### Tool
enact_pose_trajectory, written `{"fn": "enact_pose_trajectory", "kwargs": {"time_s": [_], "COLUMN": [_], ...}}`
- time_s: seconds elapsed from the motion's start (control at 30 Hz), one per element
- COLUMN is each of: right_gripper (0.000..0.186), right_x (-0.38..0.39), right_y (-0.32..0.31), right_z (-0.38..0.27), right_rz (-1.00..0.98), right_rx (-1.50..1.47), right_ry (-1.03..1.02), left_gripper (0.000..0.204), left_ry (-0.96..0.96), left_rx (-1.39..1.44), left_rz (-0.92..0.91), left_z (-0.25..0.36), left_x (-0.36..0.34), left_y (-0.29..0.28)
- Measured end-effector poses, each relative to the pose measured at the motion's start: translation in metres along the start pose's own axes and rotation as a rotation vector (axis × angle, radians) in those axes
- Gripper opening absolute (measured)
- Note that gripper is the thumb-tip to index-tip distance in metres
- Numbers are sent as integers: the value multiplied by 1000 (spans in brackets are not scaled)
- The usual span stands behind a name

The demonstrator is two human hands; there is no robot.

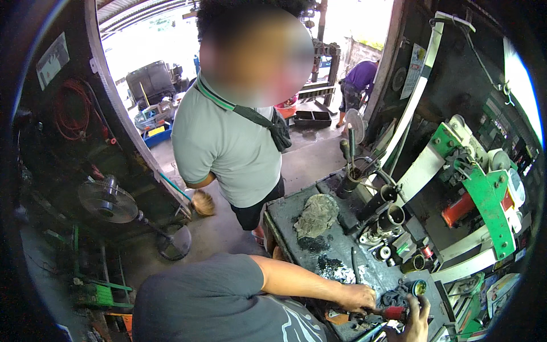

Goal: The person disassembles a mechanical component on a workbench using pliers and a hammer. They remove a small part, inspect the assembly, and then reassemble the component by hand, tapping it into place with a hammer.

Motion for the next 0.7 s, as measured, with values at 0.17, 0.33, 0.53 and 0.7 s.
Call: {"fn": "enact_pose_trajectory", "kwargs": {"time_s": [0.17,0.33,0.53,0.7], "right_gripper": [52,60,42,38], "right_x": [8,-7,-3,-5], "right_y": [8,7,-10,4], "right_z": [42,-1,32,24], "right_rz": [-150,-162,86,18], "right_rx": [38,-125,75,-72], "right_ry": [560,10,327,167], "left_gripper": [37,27,27,28], "left_ry": [-19,-60,-68,-87], "left_rx": [9,17,-1,-32], "left_rz": [-9,-10,0,4], "left_z": [-2,0,5,2], "left_x": [0,-1,0,0], "left_y": [2,-1,-3,0]}}
Point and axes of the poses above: each hand's wrist, its own x-axis away from the middle knuckle, its own y-axis out of the palm, z = x × y, the point moved 9 cm from there along -x, towards the middle knuckle, and after that the axes turned 2 degrees about -z, right-handed, at the moved point
